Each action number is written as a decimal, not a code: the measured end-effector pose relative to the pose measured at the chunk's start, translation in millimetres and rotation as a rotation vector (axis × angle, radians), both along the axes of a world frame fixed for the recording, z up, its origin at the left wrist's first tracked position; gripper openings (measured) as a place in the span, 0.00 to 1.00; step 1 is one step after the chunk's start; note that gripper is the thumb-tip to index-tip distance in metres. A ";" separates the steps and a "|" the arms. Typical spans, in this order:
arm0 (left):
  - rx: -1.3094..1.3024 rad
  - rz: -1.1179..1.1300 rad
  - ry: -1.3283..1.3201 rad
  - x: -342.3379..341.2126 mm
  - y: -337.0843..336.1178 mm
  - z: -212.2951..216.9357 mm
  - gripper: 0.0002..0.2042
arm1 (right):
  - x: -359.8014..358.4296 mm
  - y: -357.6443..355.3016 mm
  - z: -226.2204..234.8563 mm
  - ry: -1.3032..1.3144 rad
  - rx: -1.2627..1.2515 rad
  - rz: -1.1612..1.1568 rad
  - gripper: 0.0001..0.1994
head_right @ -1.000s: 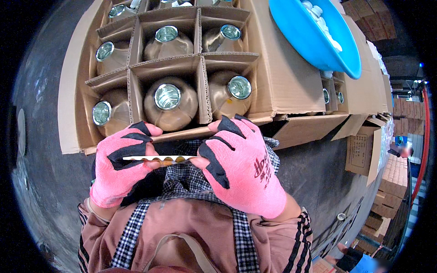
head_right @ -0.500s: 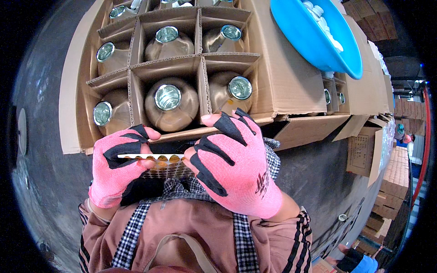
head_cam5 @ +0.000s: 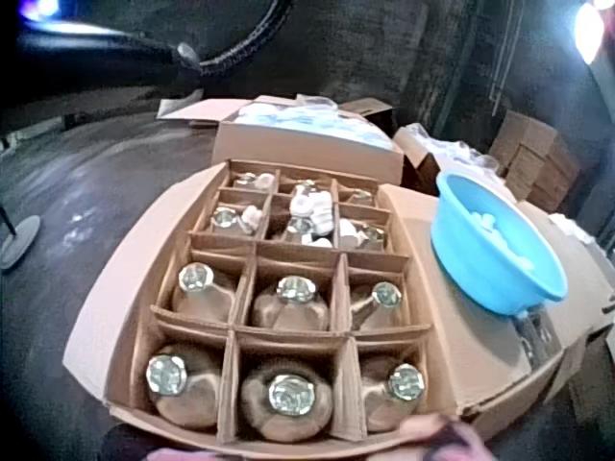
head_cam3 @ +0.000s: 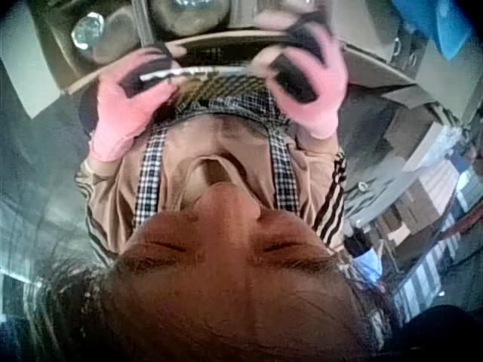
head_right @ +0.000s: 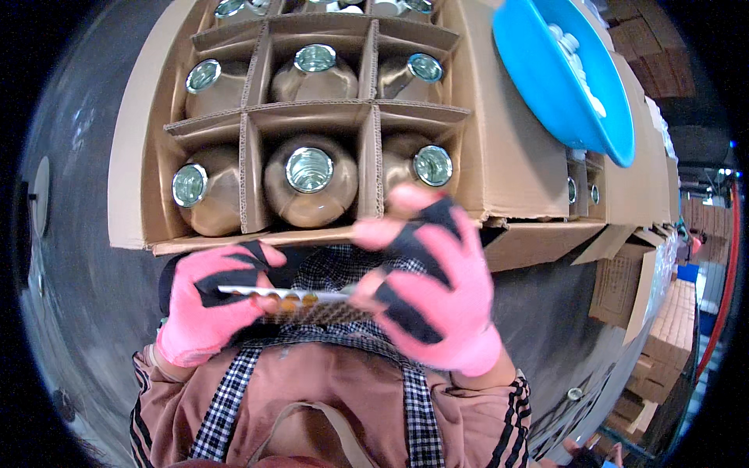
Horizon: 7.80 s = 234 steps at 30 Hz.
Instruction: The person applies round gold stickers to the necks of glass bottles arranged in a cardboard box. They peel individual stickers from a sheet and press them onto the bottle surfaces. The person also moves a blue basin containing white bottle caps to a different location on the box.
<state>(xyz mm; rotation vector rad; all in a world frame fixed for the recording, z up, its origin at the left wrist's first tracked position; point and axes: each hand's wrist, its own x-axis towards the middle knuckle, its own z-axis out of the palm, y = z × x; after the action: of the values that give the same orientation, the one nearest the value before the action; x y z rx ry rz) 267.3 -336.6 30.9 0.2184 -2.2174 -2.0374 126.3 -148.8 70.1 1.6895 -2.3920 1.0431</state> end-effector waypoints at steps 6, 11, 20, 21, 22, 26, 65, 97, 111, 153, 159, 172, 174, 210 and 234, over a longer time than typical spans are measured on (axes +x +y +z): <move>-0.061 -0.213 0.065 17.9 12.6 -28.4 0.07 | -32.5 -61.5 -31.5 0.152 0.344 0.158 0.10; -0.016 -0.255 0.141 20.4 9.5 -36.6 0.09 | -24.4 -95.7 -61.5 0.311 0.506 0.463 0.07; -0.020 -0.184 0.265 22.5 -9.5 -38.1 0.09 | -23.9 -112.3 -71.0 0.462 0.653 0.473 0.10; -0.022 -0.172 0.271 22.7 -10.1 -38.9 0.09 | -22.8 -112.3 -70.8 0.469 0.655 0.467 0.10; -0.025 -0.170 0.276 23.6 -11.6 -38.1 0.08 | -21.4 -112.7 -69.7 0.473 0.654 0.459 0.10; -0.019 -0.176 0.270 22.4 -16.4 -34.8 0.08 | -22.0 -111.6 -70.2 0.471 0.606 0.404 0.13; -0.138 0.123 0.226 21.5 -25.7 -21.0 0.08 | 37.7 -71.0 8.2 -0.018 0.380 0.091 0.11; 0.362 0.316 0.085 29.7 -19.5 -23.2 0.09 | 44.7 -69.7 6.0 0.398 0.168 0.155 0.08; -0.313 -0.207 0.501 39.7 7.0 -45.1 0.13 | 17.9 -163.4 3.2 0.098 0.336 0.562 0.07; 0.201 0.356 0.122 28.9 -11.1 -12.4 0.09 | 13.1 -91.3 34.3 -0.013 0.609 0.346 0.10; 0.061 0.310 0.168 27.7 -15.1 -23.1 0.07 | 14.2 -88.0 22.0 -0.032 0.352 0.375 0.07; 0.130 0.284 0.140 28.0 -18.5 -17.4 0.06 | 20.0 -91.7 28.2 0.016 0.514 0.348 0.09; 0.113 0.303 0.172 29.3 -20.0 -18.7 0.06 | 20.6 -94.9 24.4 0.016 0.404 0.367 0.08; 0.155 0.306 0.101 29.9 -17.6 -15.1 0.06 | 30.0 -81.7 -3.6 0.111 0.073 0.313 0.12; 0.411 0.331 -0.028 31.5 -7.2 -12.4 0.06 | -193.6 -77.5 -54.5 0.297 0.672 -0.056 0.11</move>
<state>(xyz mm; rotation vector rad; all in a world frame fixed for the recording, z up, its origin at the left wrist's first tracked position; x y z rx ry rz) 298.8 -343.9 18.5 0.6091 -1.6133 -2.2716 -67.3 -226.3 15.6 1.7442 -2.7137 -0.0608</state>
